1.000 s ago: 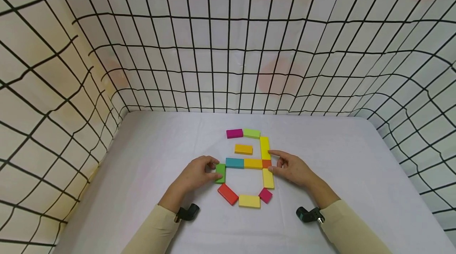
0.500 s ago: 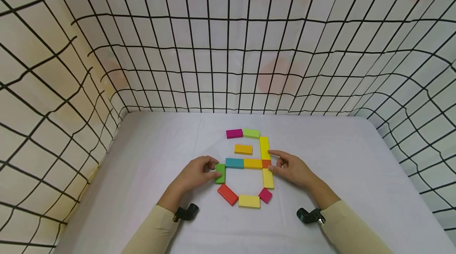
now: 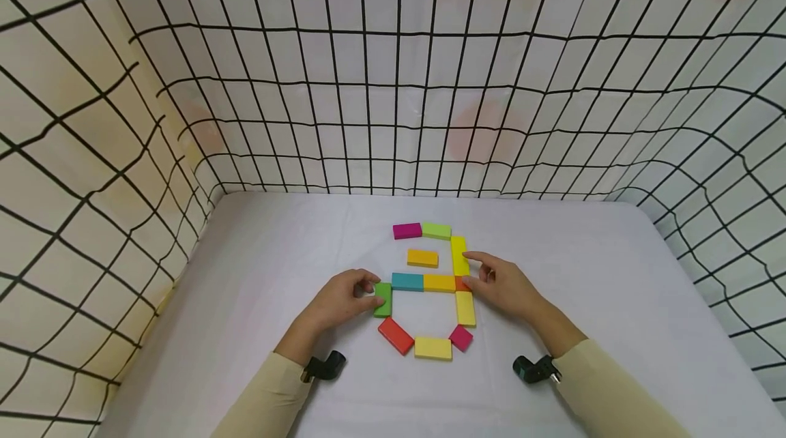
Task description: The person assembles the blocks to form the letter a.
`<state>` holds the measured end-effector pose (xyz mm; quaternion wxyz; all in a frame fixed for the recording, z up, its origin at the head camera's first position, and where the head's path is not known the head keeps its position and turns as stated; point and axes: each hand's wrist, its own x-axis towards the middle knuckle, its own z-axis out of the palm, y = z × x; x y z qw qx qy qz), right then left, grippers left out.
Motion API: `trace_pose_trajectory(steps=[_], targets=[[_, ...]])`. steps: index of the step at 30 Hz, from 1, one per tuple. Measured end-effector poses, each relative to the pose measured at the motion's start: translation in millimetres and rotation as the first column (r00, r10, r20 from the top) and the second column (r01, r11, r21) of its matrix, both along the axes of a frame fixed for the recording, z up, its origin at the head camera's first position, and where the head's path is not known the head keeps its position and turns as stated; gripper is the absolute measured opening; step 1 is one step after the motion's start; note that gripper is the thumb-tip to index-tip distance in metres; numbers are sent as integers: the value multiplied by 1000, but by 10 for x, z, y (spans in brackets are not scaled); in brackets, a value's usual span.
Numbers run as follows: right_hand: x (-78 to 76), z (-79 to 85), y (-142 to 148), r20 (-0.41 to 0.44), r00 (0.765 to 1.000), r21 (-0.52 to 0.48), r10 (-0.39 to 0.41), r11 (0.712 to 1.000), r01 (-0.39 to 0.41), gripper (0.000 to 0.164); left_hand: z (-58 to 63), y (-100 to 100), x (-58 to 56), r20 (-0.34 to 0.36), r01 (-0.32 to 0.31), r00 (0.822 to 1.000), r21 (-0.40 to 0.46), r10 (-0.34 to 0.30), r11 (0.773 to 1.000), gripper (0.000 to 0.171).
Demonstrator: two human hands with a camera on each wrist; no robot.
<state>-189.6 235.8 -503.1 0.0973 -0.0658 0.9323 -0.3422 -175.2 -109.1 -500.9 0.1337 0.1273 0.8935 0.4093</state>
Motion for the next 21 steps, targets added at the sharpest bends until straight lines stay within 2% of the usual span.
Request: trace_pose_trajectory(steps=[5, 9, 16, 21], targets=[[-148, 155, -222, -60, 998, 123, 18, 992, -10, 51, -1, -3, 1, 0, 1, 1000, -2, -1, 1000, 32], [-277, 226, -393, -57, 996, 241, 62, 969, -47, 48, -4, -3, -5, -2, 2, 1000, -9, -2, 1000, 32], [-424, 176, -557, -35, 986, 416, 166, 899, -137, 47, -3, -11, -25, -10, 16, 1000, -7, -16, 1000, 32], [-449, 186, -636, -24, 980, 456, 199, 874, -167, 46, -8, -20, -29, -9, 21, 1000, -12, -21, 1000, 32]])
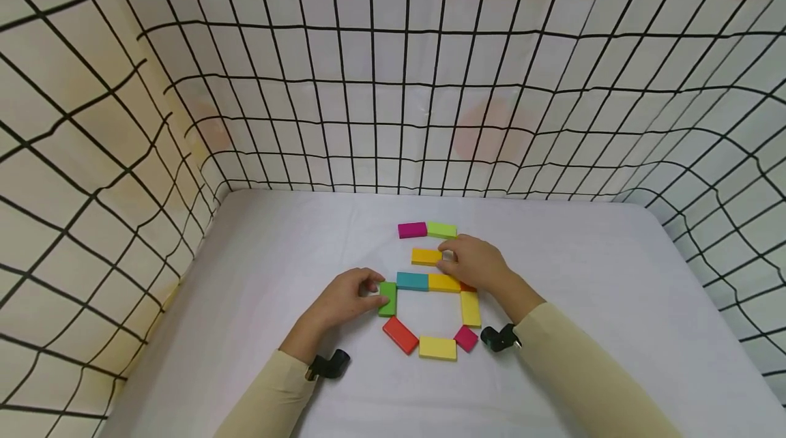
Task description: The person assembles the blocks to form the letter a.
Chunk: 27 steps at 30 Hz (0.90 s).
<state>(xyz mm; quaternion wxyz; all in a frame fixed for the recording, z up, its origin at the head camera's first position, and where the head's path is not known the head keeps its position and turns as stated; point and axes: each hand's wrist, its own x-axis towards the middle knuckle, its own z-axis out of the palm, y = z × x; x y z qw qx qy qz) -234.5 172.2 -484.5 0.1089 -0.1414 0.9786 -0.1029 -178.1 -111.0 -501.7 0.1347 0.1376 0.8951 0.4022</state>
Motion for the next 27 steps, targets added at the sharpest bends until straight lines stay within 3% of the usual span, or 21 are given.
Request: trace_pose_trajectory(steps=[7, 14, 19, 27], targets=[[1, 55, -55, 6, 1000, -4, 27, 1000, -27, 45, 22, -6, -1, -8, 1, 1000, -13, -1, 1000, 32], [110, 165, -26, -53, 998, -74, -22, 997, 18, 44, 19, -8, 4, -5, 15, 1000, 0, -15, 1000, 32], [291, 193, 75, -119, 992, -117, -33, 993, 18, 42, 11, -12, 4, -22, 20, 1000, -2, -20, 1000, 33], [764, 194, 340, -222, 975, -210, -7, 977, -41, 36, 0, -6, 5, -35, 22, 999, -1, -22, 1000, 32]])
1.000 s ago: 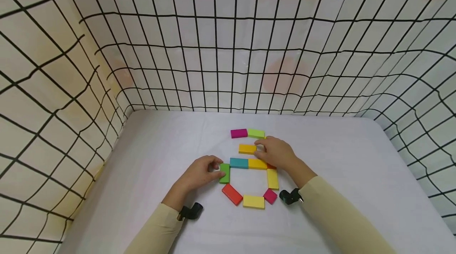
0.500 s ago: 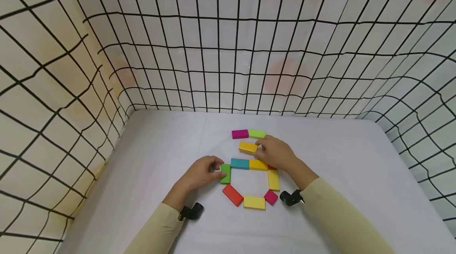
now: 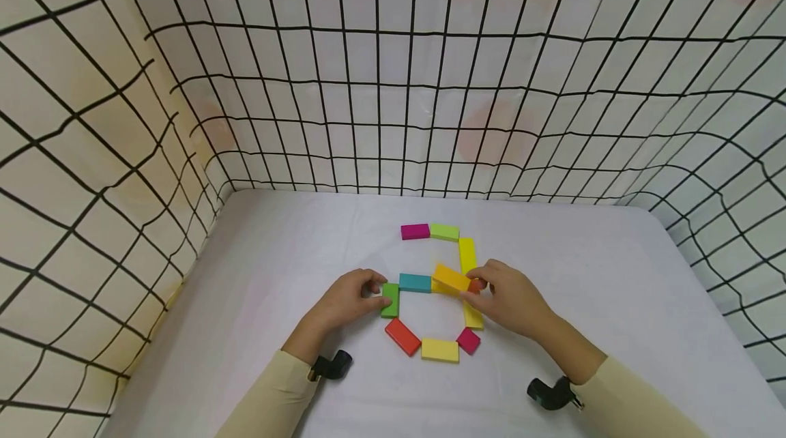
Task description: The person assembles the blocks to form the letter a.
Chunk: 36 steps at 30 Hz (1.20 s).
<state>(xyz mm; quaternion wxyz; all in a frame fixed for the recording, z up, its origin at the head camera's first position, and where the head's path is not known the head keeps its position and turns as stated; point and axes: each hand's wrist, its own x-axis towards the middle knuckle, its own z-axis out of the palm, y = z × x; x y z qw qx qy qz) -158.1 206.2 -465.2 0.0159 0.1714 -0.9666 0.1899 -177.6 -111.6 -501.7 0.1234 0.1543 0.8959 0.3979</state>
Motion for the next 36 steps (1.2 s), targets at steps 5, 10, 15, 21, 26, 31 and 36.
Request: trace_pose_trajectory(steps=[5, 10, 15, 21, 26, 31, 36], targets=[[295, -26, 246, 5, 1000, -48, -26, 999, 26, 32, 12, 9, 15, 3, 6, 1000, 1, -6, 1000, 31], [551, -55, 471, 31, 998, -40, -58, 997, 59, 30, 8, 9, 18, 7, 0, 1000, 2, 0, 1000, 32], [735, -97, 670, 40, 998, -81, -50, 995, 53, 29, 5, 8, 20, 8, -6, 1000, -6, 6, 1000, 32], [875, -200, 888, 87, 996, -155, 19, 988, -5, 26, 7, 3, 31, 16, -14, 1000, -6, 14, 1000, 32], [943, -303, 873, 140, 989, -61, 54, 997, -46, 27, 8, -3, 33, 5, -14, 1000, -4, 14, 1000, 32], [943, -374, 757, 129, 990, 32, 50, 998, -54, 35, 7, 3, 30, 5, -22, 1000, 0, 22, 1000, 33], [927, -373, 709, 142, 989, 42, 44, 998, -50, 38, 14, 19, 26, 12, -24, 1000, -4, 24, 1000, 33]])
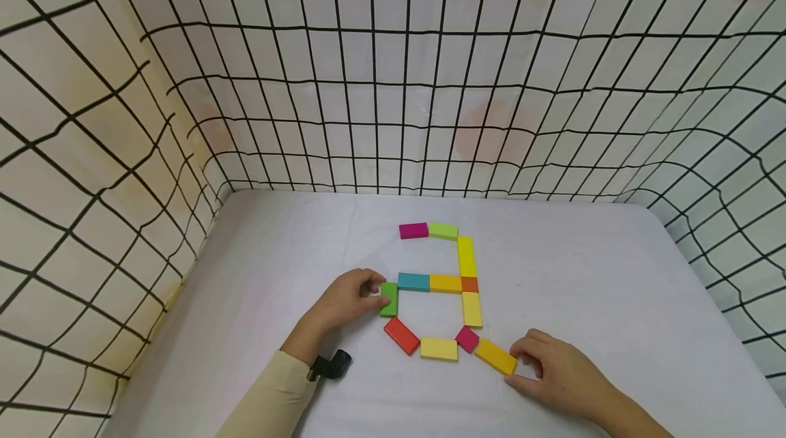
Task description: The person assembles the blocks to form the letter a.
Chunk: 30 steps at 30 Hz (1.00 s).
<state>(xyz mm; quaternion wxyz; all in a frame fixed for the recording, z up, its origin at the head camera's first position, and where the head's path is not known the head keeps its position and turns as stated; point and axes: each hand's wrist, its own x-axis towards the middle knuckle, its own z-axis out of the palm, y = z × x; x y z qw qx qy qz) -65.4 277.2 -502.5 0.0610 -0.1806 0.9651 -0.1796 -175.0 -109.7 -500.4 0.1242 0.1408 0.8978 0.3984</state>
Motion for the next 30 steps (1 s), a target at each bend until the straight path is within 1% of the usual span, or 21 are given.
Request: trace_pose_trajectory(steps=[4, 12, 19, 22, 26, 30], targets=[[-17, 21, -32, 18, 1000, 10, -1, 1000, 1, 40, 2, -7, 0, -1, -5, 1000, -6, 5, 1000, 33], [-34, 36, -57, 12, 1000, 19, -5, 1000, 5, 40, 1, -16, 2, -5, -3, 1000, -3, 3, 1000, 33], [-46, 53, -58, 68, 997, 18, -32, 999, 31, 43, -9, -12, -6, -1, -6, 1000, 0, 6, 1000, 33], [-53, 54, -38, 96, 994, -11, -42, 999, 43, 43, -4, -7, -2, 3, -3, 1000, 7, 3, 1000, 32], [-77, 52, 13, 104, 993, -74, -47, 996, 55, 40, -15, -3, -3, 11, -7, 1000, 13, 7, 1000, 29], [-123, 61, 55, 104, 990, -100, -92, 990, 102, 37, -41, -4, -6, 23, -21, 1000, 24, 21, 999, 29]])
